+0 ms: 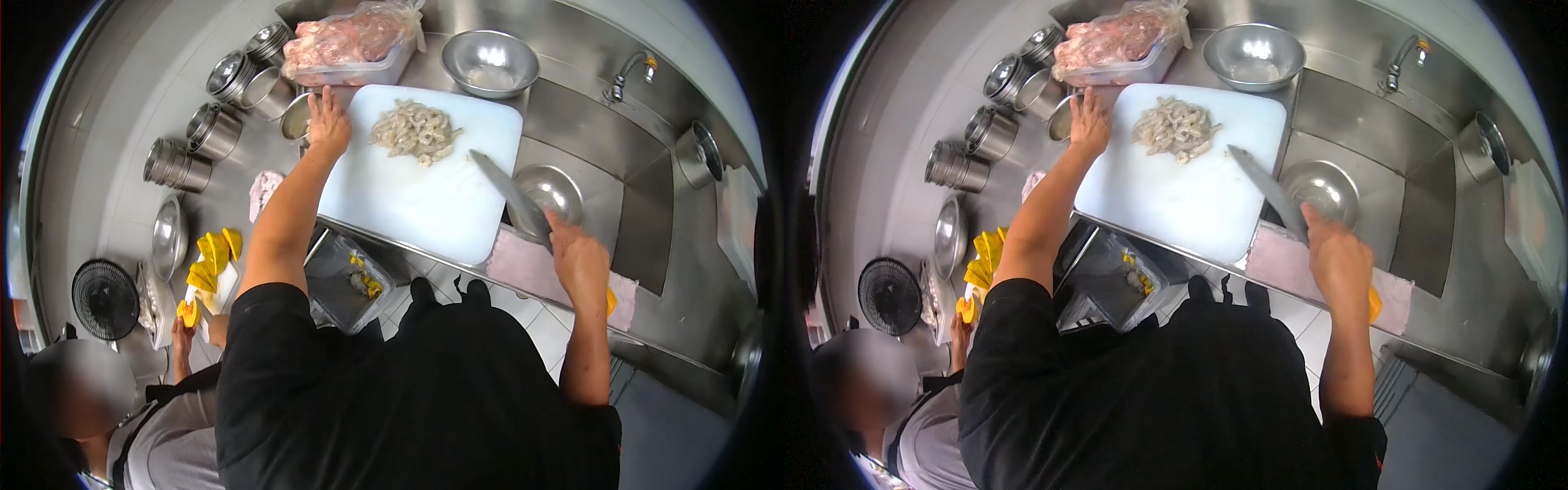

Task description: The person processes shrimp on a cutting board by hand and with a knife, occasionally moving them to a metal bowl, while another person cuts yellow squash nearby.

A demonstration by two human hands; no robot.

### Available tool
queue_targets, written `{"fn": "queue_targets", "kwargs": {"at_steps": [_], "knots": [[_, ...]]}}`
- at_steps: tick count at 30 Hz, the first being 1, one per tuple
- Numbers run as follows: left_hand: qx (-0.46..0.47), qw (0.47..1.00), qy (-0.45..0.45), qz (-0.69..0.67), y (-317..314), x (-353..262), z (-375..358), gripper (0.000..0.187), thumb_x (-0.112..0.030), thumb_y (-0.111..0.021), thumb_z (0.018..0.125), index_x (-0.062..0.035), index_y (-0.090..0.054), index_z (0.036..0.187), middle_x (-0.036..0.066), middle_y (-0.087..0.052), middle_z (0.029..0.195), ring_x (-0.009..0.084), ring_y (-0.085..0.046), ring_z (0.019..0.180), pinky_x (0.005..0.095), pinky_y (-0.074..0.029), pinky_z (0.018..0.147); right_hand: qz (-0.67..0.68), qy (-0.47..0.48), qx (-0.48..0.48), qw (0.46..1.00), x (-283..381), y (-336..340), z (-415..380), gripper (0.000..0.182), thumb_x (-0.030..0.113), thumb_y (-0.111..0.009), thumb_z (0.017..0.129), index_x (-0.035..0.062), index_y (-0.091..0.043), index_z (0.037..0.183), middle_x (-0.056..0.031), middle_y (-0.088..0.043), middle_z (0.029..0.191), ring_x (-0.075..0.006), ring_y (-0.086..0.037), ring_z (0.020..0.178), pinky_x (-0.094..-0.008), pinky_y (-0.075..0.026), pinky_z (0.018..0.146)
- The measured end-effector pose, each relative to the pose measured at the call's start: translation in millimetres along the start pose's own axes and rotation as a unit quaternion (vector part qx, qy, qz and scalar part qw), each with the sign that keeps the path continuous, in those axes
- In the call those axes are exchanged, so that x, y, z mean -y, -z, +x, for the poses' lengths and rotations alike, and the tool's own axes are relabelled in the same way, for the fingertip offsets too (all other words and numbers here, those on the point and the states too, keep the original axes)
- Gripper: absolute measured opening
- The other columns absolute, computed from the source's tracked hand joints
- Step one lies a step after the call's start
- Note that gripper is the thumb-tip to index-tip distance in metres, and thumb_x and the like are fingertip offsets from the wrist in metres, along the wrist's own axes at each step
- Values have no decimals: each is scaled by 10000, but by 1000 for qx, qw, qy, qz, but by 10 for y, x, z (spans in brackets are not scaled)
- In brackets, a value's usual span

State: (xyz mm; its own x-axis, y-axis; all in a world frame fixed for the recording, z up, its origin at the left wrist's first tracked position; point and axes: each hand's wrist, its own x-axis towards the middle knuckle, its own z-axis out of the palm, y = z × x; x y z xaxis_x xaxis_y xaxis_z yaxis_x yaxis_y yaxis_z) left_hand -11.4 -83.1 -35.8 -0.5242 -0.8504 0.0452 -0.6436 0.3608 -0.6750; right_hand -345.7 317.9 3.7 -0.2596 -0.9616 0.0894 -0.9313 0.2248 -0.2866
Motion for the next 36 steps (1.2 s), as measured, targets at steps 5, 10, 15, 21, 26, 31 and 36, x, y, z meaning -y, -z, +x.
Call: {"fn": "queue_targets", "kwargs": {"at_steps": [5,10,15,21,26,31,36], "knots": [[63,997,-9,31,-48,-38,201,484,-266,-395,1052,-60,-611,1433,147,-344,1669,395,-99,1598,720,-9,1219,44,78,0,996,194,-24,-160,390,147,-539,968,195,-701,1320,-153,-687,812,-346,-705,778,-476,-539,679],[-37,999,2,-35,229,137,189,428,-279,-430,1031,-39,-678,1284,136,-648,1356,341,-443,1428,722,-108,1206,42,41,31,998,348,-68,39,401,115,-533,955,179,-709,1309,-159,-715,848,-364,-705,792,-477,-541,699],[41,989,98,-102,567,670,103,352,-242,-486,1007,-123,-731,1230,83,-718,1261,285,-594,1275,749,-106,1186,30,-2,-1,1000,145,11,192,405,113,-531,961,196,-705,1316,-164,-739,927,-372,-708,820,-490,-547,729],[-85,886,90,-446,534,443,-220,330,-391,-707,923,-120,-723,1111,159,-761,972,372,-718,902,456,-568,800,78,51,14,996,-87,70,-82,360,121,-626,947,216,-733,1277,-137,-750,978,-369,-692,842,-474,-542,758],[-56,868,18,-492,1059,-911,-769,236,-290,-730,909,-147,-696,1093,138,-754,935,332,-721,891,457,-569,798,52,53,85,994,-162,116,-79,369,117,-636,940,215,-732,1283,-126,-741,920,-366,-689,815,-462,-547,741],[-111,896,58,-425,967,-1396,-791,254,-211,-700,900,-133,-686,1141,137,-759,1051,323,-719,961,430,-569,843,28,18,4,999,-364,42,183,367,134,-627,944,217,-730,1286,-129,-739,917,-373,-685,819,-471,-540,732],[-97,842,83,-524,884,-1180,-820,204,-230,-698,884,-114,-717,1050,129,-753,939,340,-719,890,464,-562,804,45,84,4,995,-327,110,19,368,165,-555,976,253,-720,1293,-112,-742,901,-341,-705,815,-481,-542,711]]}}
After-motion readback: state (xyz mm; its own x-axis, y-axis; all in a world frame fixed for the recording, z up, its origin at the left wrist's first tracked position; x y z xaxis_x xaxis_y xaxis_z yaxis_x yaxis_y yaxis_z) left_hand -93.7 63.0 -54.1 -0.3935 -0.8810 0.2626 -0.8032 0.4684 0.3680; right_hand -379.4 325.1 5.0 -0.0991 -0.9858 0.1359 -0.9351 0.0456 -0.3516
